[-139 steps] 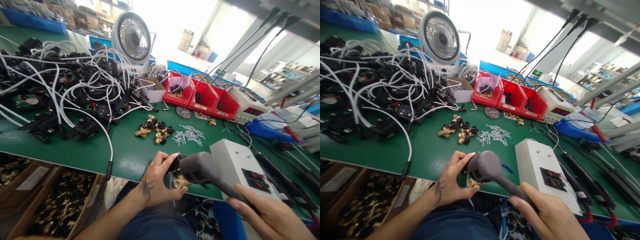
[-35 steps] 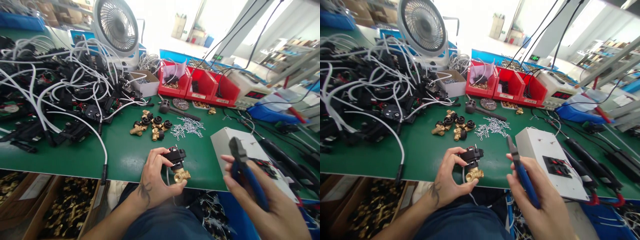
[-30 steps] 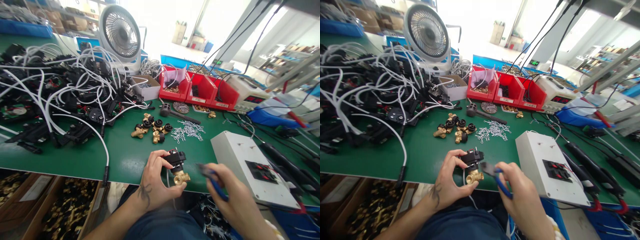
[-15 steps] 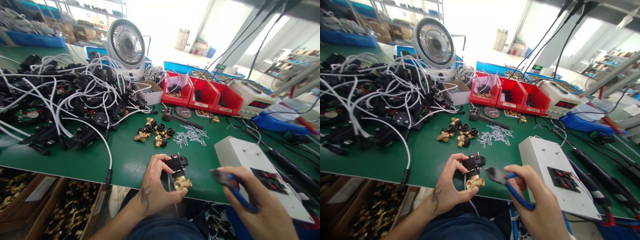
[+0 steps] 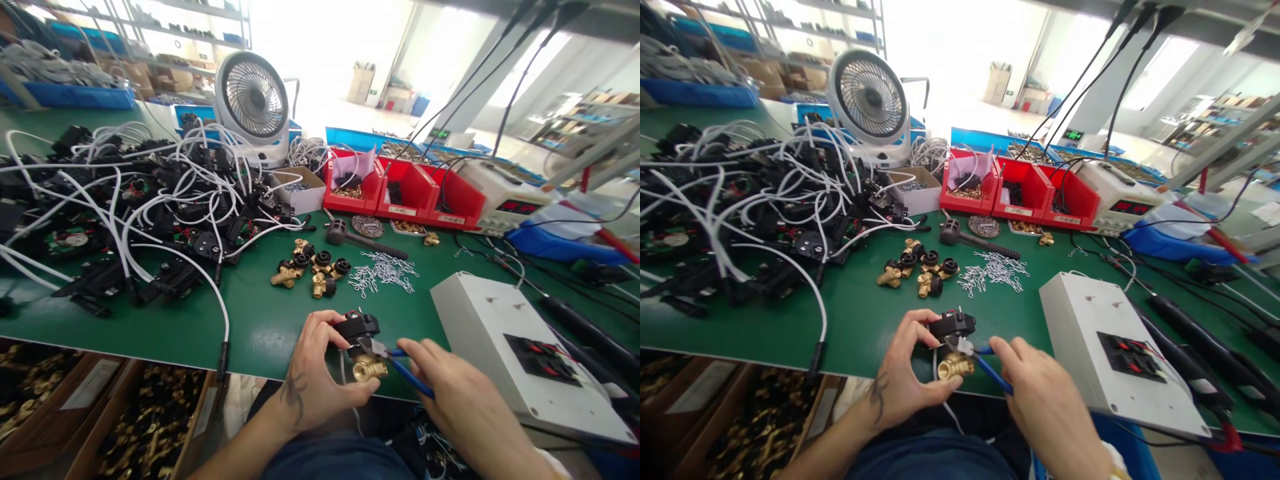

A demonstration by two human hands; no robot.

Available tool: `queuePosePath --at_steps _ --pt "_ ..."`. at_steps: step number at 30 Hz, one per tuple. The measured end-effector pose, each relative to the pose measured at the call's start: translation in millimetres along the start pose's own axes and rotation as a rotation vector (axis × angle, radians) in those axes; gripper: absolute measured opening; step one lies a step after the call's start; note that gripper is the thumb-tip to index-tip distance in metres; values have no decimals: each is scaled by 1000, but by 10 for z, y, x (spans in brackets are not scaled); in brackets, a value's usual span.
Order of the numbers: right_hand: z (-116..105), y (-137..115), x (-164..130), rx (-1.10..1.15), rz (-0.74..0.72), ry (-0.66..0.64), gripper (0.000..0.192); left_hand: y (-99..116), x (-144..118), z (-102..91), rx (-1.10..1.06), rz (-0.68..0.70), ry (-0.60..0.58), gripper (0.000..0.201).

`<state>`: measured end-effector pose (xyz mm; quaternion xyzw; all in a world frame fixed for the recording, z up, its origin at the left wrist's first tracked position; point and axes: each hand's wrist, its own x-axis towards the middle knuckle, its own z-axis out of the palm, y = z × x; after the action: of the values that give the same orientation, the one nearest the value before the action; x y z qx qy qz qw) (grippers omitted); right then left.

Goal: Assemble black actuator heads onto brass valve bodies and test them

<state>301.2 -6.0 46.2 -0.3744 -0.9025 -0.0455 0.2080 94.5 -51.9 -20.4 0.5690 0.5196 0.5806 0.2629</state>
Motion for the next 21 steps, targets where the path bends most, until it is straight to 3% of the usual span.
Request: queuePosePath --at_steps 2,5,7,10,12,15,17,21 --pt "12 24 4 8 -35 -86 26 -2 0 -1 -4 -3 -6 42" --pt "-2 38 0 28 118 102 15 2 3 -5 -8 -6 -12 42" --pt "19 31 -20 28 132 166 15 9 4 -8 -3 -4 -12 42" --pt "80 20 -38 10 -14 -5 24 18 2 -7 8 -8 -9 42" --pt "84 15 -26 29 -29 -56 26 17 -4 -2 6 -17 -13 41" --pt "39 -12 6 99 106 118 17 1 -13 10 -9 -22 -25 40" --pt "44 -43 13 114 131 150 17 -12 -16 20 -9 -16 -20 39" --pt "240 -22 -80 266 155 -103 27 -38 -46 54 -1 -29 1 43"
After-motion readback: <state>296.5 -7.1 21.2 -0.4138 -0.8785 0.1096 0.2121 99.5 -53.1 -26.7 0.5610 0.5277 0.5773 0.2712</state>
